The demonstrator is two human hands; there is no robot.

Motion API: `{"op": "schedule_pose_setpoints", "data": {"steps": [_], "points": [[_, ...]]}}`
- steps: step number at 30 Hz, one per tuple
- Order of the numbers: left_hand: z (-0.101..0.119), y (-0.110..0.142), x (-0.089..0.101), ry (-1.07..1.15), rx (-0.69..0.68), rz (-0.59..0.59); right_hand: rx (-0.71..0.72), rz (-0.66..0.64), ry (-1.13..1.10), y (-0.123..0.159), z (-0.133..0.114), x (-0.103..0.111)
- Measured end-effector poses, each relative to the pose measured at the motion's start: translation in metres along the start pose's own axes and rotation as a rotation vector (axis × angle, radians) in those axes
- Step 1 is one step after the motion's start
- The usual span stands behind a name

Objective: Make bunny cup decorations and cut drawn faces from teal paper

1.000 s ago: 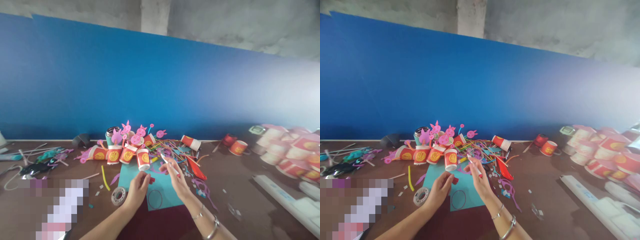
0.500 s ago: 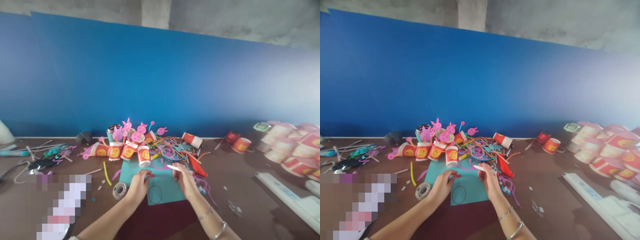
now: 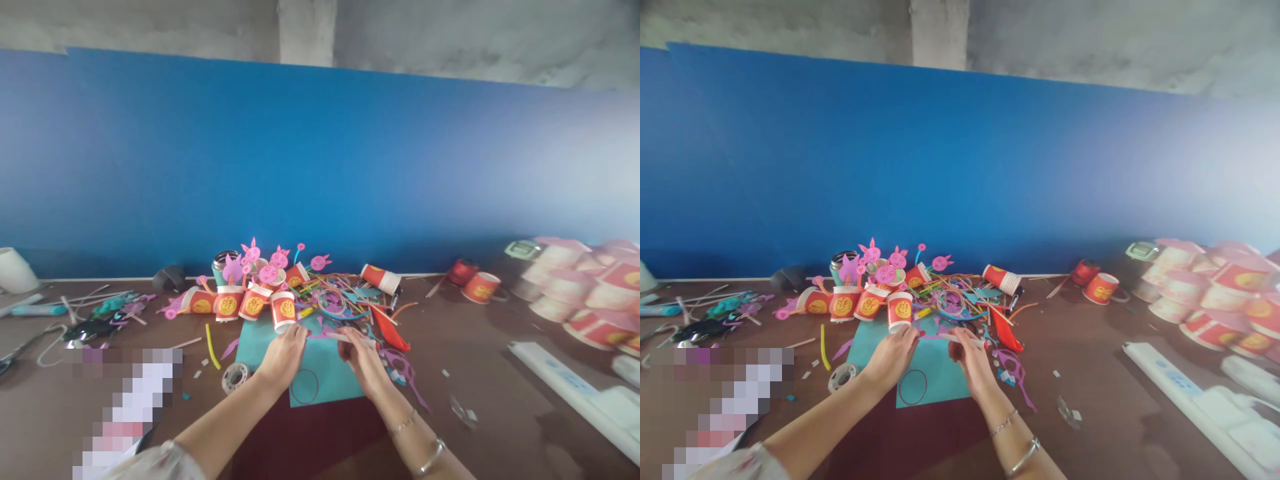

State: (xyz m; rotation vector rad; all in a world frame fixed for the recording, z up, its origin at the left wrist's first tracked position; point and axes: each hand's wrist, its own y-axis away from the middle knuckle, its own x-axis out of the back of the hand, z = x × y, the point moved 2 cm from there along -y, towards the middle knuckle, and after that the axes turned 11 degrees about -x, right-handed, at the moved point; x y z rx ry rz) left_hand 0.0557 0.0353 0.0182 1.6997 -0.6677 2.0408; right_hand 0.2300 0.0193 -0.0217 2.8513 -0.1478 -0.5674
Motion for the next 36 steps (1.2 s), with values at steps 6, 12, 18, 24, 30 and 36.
{"op": "schedule_pose_setpoints", "data": {"steps": [6, 12, 18, 24, 30, 36], "points": [[0.005, -0.028, 0.005, -0.047, -0.006, -0.024, -0.002, -0.005, -0.069, -0.002, 0.0, 0.002], [-0.034, 0.052, 0.033, -0.154, 0.214, 0.015, -0.005, 0.021, -0.159, -0.004, -0.002, 0.001], [-0.061, 0.092, 0.009, -0.005, 0.221, 0.026, 0.009, 0.024, -0.137, -0.006, 0.001, 0.0], [0.003, 0.052, 0.0, 0.367, -0.085, 0.223, -0.03, 0.062, -0.117, -0.002, 0.001, 0.0], [0.044, 0.024, -0.027, 0.524, -0.201, 0.163, -0.032, 0.072, -0.15, -0.003, 0.002, 0.003], [0.033, 0.033, -0.031, 0.536, -0.164, 0.175, -0.062, 0.072, -0.168, -0.004, 0.003, 0.003]]}}
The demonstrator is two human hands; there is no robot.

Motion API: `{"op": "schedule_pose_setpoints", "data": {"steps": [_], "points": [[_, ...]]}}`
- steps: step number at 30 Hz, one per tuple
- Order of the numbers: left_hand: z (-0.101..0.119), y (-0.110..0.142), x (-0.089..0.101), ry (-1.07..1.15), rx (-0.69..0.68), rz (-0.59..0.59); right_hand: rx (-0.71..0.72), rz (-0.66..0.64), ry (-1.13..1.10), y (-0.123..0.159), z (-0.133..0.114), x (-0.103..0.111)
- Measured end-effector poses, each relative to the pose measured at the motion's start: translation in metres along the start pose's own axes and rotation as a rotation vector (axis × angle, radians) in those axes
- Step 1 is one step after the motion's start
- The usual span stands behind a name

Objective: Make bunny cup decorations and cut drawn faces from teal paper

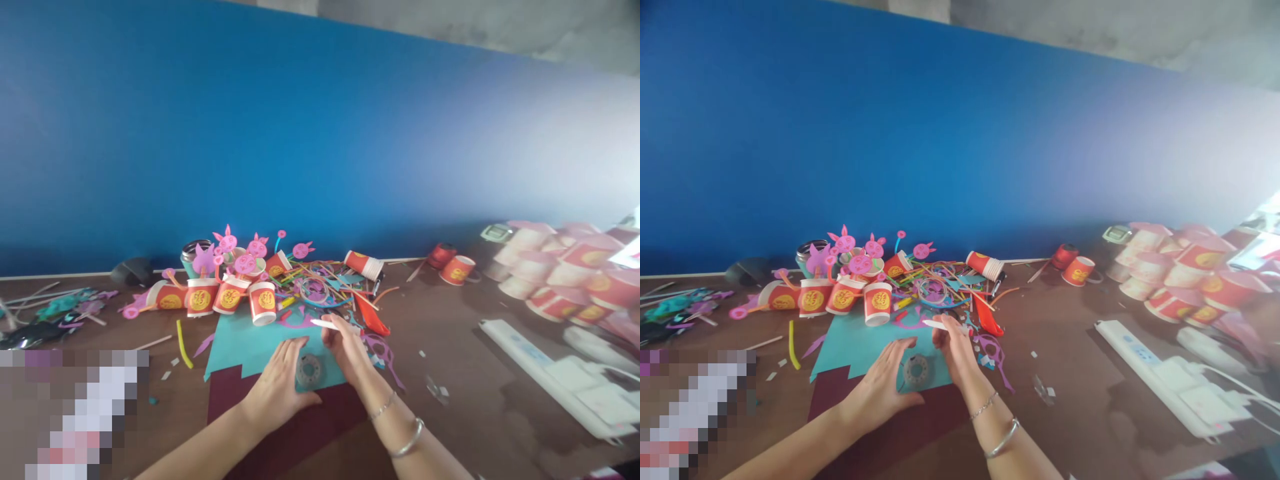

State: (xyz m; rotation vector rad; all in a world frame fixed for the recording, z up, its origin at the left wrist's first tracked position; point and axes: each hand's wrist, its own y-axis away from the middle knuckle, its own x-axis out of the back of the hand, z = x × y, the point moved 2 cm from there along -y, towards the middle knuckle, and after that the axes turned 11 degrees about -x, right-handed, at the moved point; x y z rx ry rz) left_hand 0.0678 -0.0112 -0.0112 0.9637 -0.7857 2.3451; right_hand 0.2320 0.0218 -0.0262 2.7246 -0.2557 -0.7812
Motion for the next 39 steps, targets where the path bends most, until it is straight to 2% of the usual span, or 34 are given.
{"op": "schedule_pose_setpoints", "data": {"steps": [5, 21, 34, 39], "points": [[-0.001, 0.005, 0.006, -0.053, 0.026, 0.01, 0.02, -0.023, 0.039, 0.003, -0.002, -0.002], [0.006, 0.009, 0.001, -0.103, -0.065, -0.029, -0.03, -0.025, 0.046, 0.006, -0.003, -0.001], [0.007, 0.008, 0.003, -0.075, -0.049, -0.051, -0.059, -0.017, 0.02, 0.009, -0.005, -0.001], [0.007, 0.007, 0.004, -0.087, -0.043, -0.047, 0.018, -0.007, 0.07, 0.019, -0.02, -0.001]]}}
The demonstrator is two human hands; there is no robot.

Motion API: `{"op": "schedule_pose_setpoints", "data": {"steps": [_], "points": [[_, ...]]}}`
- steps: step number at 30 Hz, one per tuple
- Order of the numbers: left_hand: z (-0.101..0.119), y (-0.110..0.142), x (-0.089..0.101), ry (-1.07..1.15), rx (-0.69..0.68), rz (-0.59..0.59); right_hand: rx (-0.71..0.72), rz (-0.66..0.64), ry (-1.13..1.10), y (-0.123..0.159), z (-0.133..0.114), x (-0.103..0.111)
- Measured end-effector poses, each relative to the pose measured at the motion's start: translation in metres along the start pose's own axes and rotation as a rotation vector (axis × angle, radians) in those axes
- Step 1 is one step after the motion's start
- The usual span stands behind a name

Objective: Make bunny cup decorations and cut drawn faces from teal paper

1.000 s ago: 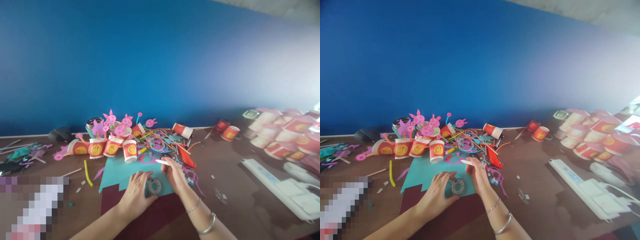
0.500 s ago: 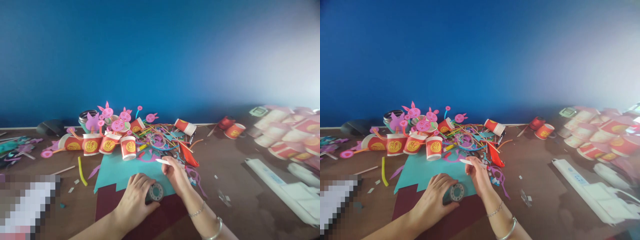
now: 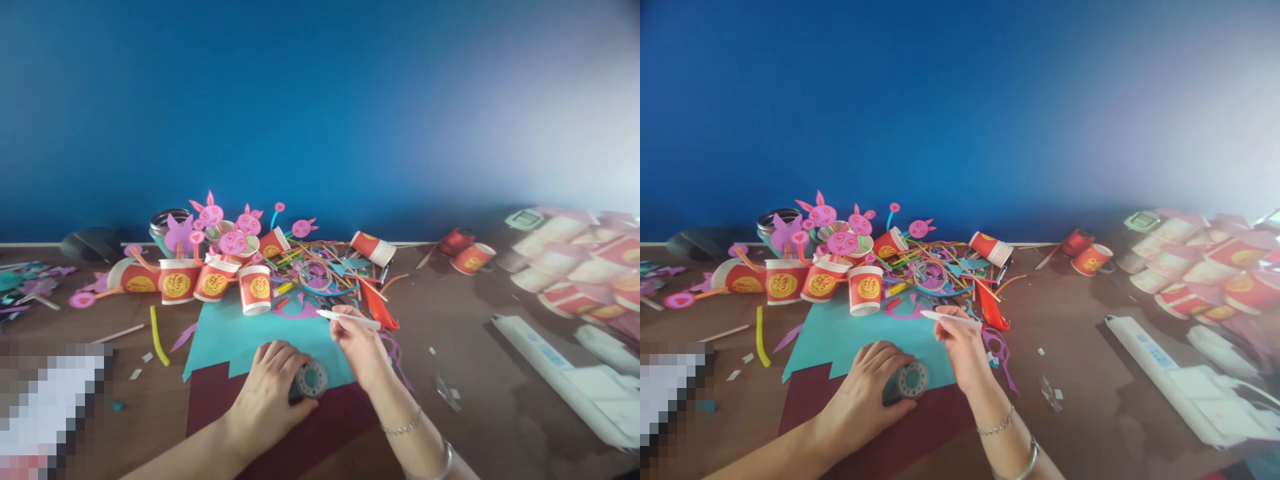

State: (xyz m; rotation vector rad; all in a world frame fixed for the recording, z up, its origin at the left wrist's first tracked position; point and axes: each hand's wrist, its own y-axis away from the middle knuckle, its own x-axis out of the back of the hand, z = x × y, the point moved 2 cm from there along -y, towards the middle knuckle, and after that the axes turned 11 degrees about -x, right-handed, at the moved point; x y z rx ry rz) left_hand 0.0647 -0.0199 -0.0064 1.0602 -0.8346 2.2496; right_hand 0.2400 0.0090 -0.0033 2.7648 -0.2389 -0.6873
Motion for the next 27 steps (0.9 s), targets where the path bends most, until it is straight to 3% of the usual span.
{"op": "schedule_pose_setpoints", "data": {"steps": [5, 9, 13, 16, 19, 27], "points": [[-0.001, 0.001, -0.001, -0.011, -0.033, 0.045, 0.125, 0.06, 0.392, 0.029, -0.026, -0.003], [-0.001, 0.002, -0.001, 0.026, -0.041, 0.04, 0.237, -0.076, 0.88, 0.051, -0.03, -0.003], [-0.002, 0.001, -0.001, 0.056, -0.034, 0.023, 0.436, -0.226, 1.159, 0.063, -0.022, 0.0], [-0.002, -0.001, 0.0, 0.069, -0.025, 0.036, 0.566, -0.344, 1.302, 0.068, -0.017, -0.003], [-0.001, -0.001, 0.001, 0.071, -0.04, 0.057, 0.655, -0.369, 1.396, 0.069, -0.016, -0.005], [0.001, 0.0, 0.001, 0.05, -0.034, 0.08, 0.641, -0.351, 1.408, 0.067, -0.013, -0.005]]}}
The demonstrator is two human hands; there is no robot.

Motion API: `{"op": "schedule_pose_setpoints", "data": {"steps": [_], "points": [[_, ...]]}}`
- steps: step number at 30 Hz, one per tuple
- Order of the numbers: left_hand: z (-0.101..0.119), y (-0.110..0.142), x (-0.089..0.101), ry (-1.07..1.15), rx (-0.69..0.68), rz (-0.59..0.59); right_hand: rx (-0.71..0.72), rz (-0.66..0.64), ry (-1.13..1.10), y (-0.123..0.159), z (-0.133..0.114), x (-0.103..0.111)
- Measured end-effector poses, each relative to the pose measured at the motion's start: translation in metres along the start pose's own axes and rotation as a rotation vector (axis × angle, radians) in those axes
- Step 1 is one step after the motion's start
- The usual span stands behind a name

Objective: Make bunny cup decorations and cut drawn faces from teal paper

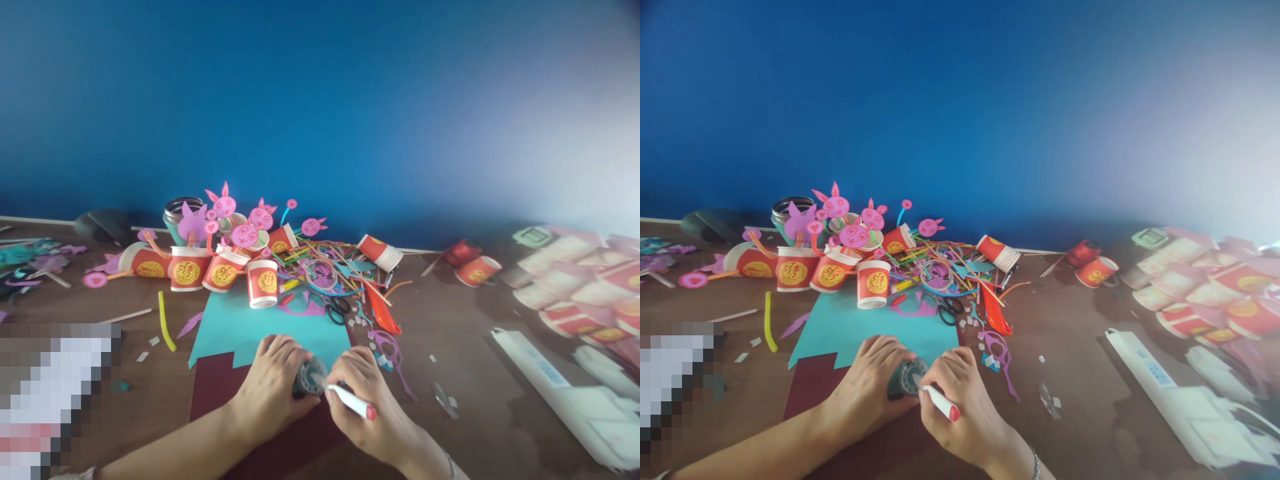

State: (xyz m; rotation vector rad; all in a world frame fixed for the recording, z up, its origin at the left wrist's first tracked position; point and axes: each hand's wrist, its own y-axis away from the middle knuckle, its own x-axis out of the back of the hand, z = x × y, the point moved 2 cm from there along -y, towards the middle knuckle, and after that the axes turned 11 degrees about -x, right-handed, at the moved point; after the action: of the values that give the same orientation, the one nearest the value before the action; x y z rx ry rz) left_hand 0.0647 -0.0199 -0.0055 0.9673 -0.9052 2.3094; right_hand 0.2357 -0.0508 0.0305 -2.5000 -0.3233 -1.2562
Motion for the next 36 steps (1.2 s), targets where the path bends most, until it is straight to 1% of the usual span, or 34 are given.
{"op": "schedule_pose_setpoints", "data": {"steps": [15, 22, 26, 31, 34, 36], "points": [[0.0, -0.001, 0.002, -0.015, -0.015, 0.006, 0.002, -0.028, 0.003, -0.003, -0.002, -0.002], [-0.001, -0.001, 0.001, -0.026, -0.029, 0.016, 0.047, -0.023, 0.039, -0.004, -0.003, -0.004], [-0.002, -0.002, 0.0, -0.02, -0.027, 0.006, 0.106, -0.006, 0.105, -0.004, -0.004, -0.004], [-0.002, -0.001, -0.001, -0.022, -0.021, -0.012, 0.21, -0.02, 0.259, -0.004, -0.006, -0.006], [-0.002, -0.001, -0.002, -0.024, -0.02, -0.017, 0.26, -0.044, 0.358, -0.005, -0.011, -0.006], [-0.003, -0.001, -0.003, -0.02, -0.019, -0.014, 0.263, -0.097, 0.42, -0.007, -0.016, -0.005]]}}
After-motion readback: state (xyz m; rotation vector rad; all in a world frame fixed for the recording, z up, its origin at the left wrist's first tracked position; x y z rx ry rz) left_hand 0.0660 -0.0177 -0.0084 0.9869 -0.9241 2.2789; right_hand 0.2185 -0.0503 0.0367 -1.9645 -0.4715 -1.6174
